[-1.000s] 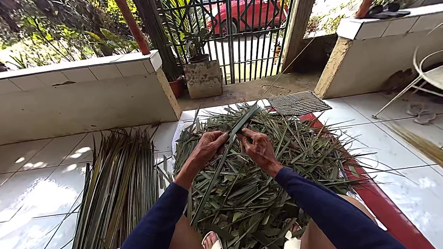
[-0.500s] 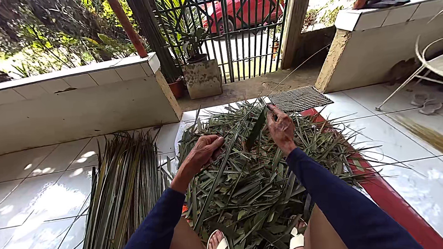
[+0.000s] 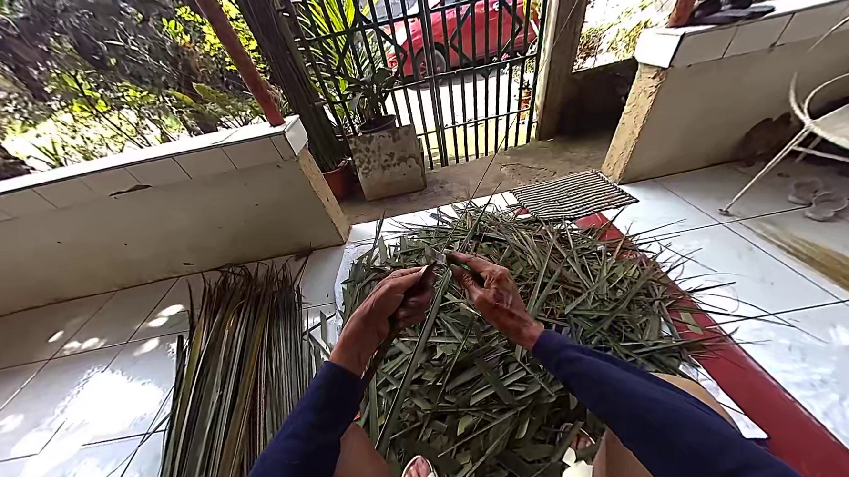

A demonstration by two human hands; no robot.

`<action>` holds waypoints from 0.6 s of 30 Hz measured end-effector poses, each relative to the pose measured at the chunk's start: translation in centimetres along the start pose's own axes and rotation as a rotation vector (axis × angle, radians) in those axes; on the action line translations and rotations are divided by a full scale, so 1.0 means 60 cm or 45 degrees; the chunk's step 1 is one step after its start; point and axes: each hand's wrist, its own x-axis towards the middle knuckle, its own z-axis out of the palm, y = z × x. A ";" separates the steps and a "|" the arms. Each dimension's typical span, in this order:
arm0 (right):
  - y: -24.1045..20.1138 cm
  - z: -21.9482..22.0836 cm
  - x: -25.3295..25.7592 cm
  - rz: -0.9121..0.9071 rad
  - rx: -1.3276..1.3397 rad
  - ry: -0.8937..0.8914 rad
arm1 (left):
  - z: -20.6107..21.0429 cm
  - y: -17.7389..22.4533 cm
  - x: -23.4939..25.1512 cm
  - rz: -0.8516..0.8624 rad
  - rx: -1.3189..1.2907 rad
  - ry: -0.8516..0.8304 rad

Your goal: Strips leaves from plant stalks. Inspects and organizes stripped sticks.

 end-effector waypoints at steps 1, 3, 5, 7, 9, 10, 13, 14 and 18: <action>-0.002 0.000 0.000 -0.019 -0.051 0.023 | -0.001 0.000 0.000 -0.002 -0.014 -0.019; -0.005 0.002 0.000 -0.050 -0.123 0.061 | 0.000 0.002 -0.001 -0.002 -0.029 -0.041; -0.008 0.002 0.000 -0.057 -0.151 0.089 | 0.000 0.002 -0.002 0.006 -0.047 -0.062; -0.011 0.002 0.003 -0.054 -0.163 0.141 | -0.001 0.002 -0.005 -0.002 -0.056 -0.078; -0.014 -0.004 0.009 -0.047 -0.151 0.203 | -0.002 0.001 -0.010 -0.014 -0.038 -0.095; -0.015 -0.009 0.013 -0.040 -0.135 0.218 | -0.002 0.000 -0.012 -0.019 -0.033 -0.100; -0.016 -0.021 0.022 0.023 -0.039 0.252 | -0.003 -0.003 -0.020 -0.032 -0.033 -0.118; -0.015 -0.025 0.025 0.033 -0.005 0.265 | -0.004 -0.003 -0.023 -0.038 -0.036 -0.126; -0.009 -0.045 0.039 0.045 0.085 0.306 | -0.006 -0.006 -0.034 -0.066 -0.014 -0.143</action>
